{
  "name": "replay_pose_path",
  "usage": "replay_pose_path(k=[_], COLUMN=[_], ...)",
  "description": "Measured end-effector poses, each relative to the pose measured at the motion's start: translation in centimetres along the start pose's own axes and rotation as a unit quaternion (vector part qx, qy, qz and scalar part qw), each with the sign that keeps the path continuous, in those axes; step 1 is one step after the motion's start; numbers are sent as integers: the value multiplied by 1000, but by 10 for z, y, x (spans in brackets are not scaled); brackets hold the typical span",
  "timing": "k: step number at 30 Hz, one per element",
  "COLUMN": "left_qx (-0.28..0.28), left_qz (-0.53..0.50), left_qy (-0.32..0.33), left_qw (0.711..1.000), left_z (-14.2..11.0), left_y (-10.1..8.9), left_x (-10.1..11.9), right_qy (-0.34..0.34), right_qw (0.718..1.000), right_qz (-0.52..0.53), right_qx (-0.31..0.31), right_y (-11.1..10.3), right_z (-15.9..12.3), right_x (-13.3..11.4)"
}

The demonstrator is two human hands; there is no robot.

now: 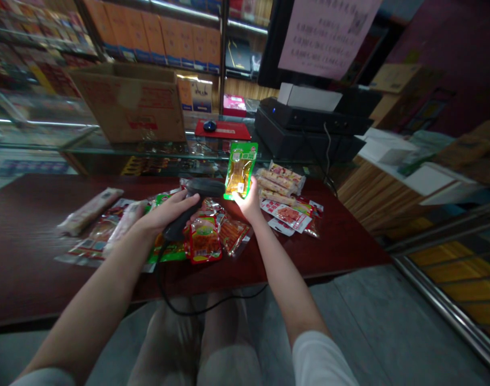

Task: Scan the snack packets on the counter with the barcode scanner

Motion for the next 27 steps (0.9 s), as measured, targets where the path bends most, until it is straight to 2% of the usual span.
replay_pose_path(k=[3,6,8,10,13,15,17,19,23,25,27], left_qx=[-4,2,3,6,34,48,56,58,56,66,77], left_qz=[2,-3,-5,-9,-24,-25,-24,-26,-29,-24,-23], left_qy=[1,11,14,9,-3,-7,-7,-7,-5,-3,2], left_qw=[1000,1000,1000,1000,999,998,998,998,998,998,997], left_z=[0,0,1,0,0,-1,-1,-1,-1,-2,-2], left_y=[2,-1,-5,-9,-18,-21,-23,-25,-26,-28,-29], left_x=[0,2,2,2,3,4,5,5,6,7,10], right_qy=[-9,-3,-20,-52,-72,-45,9,68,121,124,103], right_qw=[997,996,995,987,964,951,939,927,885,867,860], right_qz=[-32,-53,-62,-87,-156,-199,-241,-289,-413,-449,-460], right_qx=[71,67,81,127,205,234,245,231,178,178,195], right_y=[-9,-11,-22,-44,-90,-120,-147,-165,-176,-176,-170], right_z=[-2,-2,-5,-12,-33,-49,-64,-76,-93,-101,-106], right_x=[-7,-14,-20,-28,-30,-20,-1,22,51,52,41])
Point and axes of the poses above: each hand's wrist, its own z-axis towards the middle knuckle, its own y-axis out of the palm, x = y × z, the point moved 8 cm from there along z, towards the middle knuckle, and after that the axes turned 8 degrees about -z, right-handed, at the moved point
